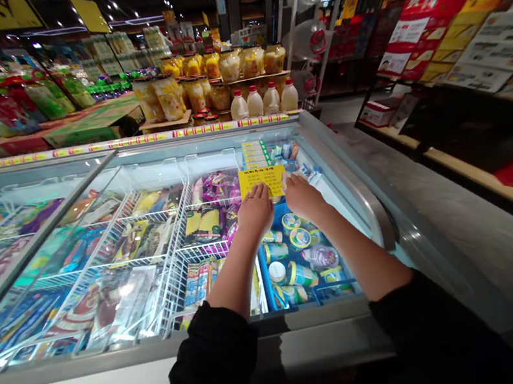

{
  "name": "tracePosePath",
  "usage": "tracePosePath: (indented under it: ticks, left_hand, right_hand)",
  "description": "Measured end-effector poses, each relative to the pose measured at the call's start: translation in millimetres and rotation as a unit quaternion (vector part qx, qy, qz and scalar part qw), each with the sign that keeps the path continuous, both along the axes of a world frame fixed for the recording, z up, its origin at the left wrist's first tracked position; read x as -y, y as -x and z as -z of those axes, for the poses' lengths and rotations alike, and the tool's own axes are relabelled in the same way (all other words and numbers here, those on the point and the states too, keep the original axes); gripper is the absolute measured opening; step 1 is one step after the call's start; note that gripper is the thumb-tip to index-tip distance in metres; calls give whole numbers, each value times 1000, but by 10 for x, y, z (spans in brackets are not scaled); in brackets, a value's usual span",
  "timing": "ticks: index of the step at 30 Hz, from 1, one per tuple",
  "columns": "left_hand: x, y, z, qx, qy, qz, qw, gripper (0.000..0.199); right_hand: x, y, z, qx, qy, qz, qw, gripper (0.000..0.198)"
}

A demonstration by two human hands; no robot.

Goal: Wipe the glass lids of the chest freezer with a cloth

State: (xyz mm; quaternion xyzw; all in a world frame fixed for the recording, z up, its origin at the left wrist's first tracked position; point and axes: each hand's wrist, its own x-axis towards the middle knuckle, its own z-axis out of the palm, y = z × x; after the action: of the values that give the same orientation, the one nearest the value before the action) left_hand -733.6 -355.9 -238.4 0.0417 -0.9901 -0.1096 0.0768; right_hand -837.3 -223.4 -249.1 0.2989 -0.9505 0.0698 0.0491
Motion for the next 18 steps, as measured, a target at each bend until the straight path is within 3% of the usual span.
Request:
tracePosePath:
  ticks: [4,10,15,18]
  left_hand:
    - [-2,-15,-5,-3,2,0,1000,54]
    - [-6,-23,-50,18,9,3,1000,56]
    - [-43,-48,-90,28,15,-4,999,56]
    - [-31,-54,-72,21,19,-2,1000,56]
  right_hand:
    - [18,170,-48,10,20,-33,999,59]
    - [-80,92,-10,-19,25,53,998,60]
    - [-28,72,-15,12,24,-30,999,60]
    - [-8,208,-47,18,47,-27,998,61]
